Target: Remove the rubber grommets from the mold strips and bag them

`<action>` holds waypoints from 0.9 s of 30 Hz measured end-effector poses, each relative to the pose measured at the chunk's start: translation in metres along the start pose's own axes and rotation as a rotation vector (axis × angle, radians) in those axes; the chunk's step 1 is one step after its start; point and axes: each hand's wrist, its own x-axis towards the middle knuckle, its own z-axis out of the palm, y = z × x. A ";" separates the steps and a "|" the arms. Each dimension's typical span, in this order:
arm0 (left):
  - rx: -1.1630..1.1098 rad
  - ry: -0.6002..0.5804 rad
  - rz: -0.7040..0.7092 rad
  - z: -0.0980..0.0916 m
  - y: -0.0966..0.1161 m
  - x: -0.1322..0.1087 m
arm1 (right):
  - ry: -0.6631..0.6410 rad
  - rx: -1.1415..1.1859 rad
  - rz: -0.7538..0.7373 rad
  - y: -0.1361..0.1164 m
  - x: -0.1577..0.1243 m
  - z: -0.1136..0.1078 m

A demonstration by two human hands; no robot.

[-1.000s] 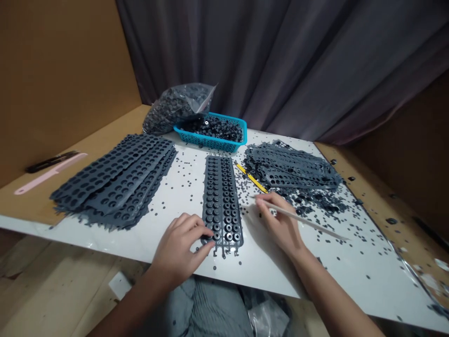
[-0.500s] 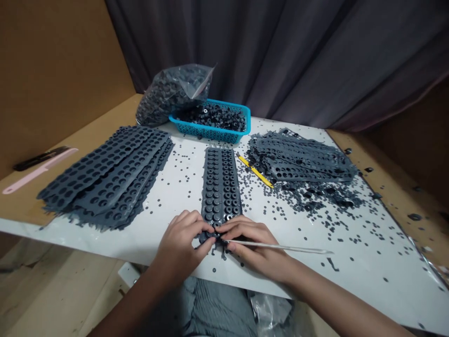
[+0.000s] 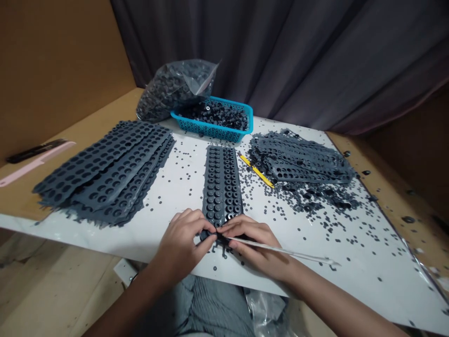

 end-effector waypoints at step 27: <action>0.019 -0.055 -0.002 0.002 -0.003 -0.001 | 0.001 -0.394 -0.294 0.016 -0.003 0.010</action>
